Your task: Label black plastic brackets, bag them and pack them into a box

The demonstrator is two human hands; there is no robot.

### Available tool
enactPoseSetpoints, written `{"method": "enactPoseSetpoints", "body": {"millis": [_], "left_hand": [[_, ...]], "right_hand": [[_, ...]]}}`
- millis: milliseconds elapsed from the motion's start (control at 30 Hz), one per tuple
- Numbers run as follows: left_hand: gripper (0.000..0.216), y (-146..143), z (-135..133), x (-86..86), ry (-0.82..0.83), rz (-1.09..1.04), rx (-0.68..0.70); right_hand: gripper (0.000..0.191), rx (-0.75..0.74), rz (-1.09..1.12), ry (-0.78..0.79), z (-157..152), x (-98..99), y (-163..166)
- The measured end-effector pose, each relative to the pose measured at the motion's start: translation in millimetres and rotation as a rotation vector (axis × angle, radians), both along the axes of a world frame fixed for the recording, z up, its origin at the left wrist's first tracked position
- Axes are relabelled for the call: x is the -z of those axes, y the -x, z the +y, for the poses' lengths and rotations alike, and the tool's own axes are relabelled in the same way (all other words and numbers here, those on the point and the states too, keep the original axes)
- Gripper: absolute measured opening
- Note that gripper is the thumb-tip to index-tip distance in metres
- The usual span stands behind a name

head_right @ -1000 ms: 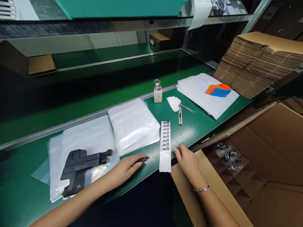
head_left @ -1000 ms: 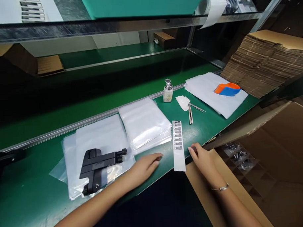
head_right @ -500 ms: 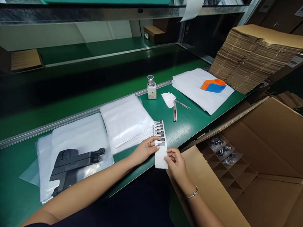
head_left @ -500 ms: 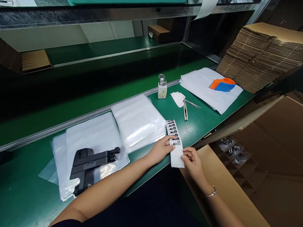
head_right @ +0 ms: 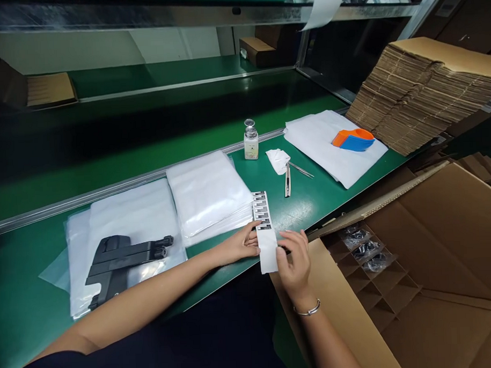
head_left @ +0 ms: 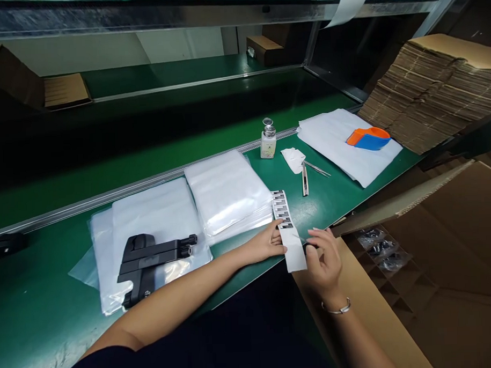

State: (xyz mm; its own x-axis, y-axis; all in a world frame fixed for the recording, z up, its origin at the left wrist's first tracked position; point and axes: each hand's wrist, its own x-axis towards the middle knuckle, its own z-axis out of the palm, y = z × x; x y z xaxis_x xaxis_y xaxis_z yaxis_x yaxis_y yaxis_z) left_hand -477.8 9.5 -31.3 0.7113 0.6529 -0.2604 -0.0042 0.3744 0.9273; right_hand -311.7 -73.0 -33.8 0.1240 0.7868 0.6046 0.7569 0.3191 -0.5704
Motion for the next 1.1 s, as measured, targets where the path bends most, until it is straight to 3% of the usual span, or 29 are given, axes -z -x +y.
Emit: {"method": "enactPoseSetpoints", "body": {"millis": [67, 133, 200, 267, 367, 467, 533, 633, 700, 800, 900, 1100], "left_hand": [[0.094, 14, -7, -14.7, -0.140, 0.184, 0.035], [0.087, 42, -13, -34.6, -0.338, 0.424, 0.039], [0.065, 90, -13, -52.8, -0.526, 0.609, -0.003], [0.046, 151, -10, -62.8, -0.691, 0.767, -0.139], [0.044, 245, -7, -56.6, -0.856, 0.995, -0.295], [0.046, 298, -19, -33.5, -0.820, 1.003, -0.299], [0.045, 300, -32, -17.3, -0.791, 0.961, -0.386], [0.042, 274, -51, -2.4, -0.772, 0.934, -0.558], [0.041, 254, -59, -0.3, -0.754, 0.921, -0.620], [0.040, 237, -63, -3.2, -0.750, 0.888, -0.656], [0.039, 235, -62, -6.9, -0.744, 0.851, -0.665], [0.038, 235, -62, -10.7, -0.705, 0.806, -0.688]], "right_hand": [[0.029, -0.099, 0.033, 0.177, 5, 4.3, 3], [0.039, -0.199, -0.084, 0.310, 12, 14.9, 5], [0.042, -0.208, -0.187, 0.337, 20, 26.9, 5], [0.044, -0.131, -0.194, 0.327, 28, 33.4, 1], [0.048, -0.039, -0.084, 0.285, 44, 25.4, -3], [0.037, -0.029, 0.109, 0.217, 62, 2.9, 17], [0.026, -0.110, 0.253, 0.259, 70, -12.3, 48], [0.024, -0.364, 0.393, 0.462, 75, -26.5, 113], [0.024, -0.516, 0.400, 0.585, 75, -29.0, 156], [0.023, -0.628, 0.328, 0.689, 75, -26.6, 203], [0.023, -0.666, 0.255, 0.719, 78, -23.0, 224], [0.021, -0.635, 0.186, 0.711, 80, -22.0, 229]]}}
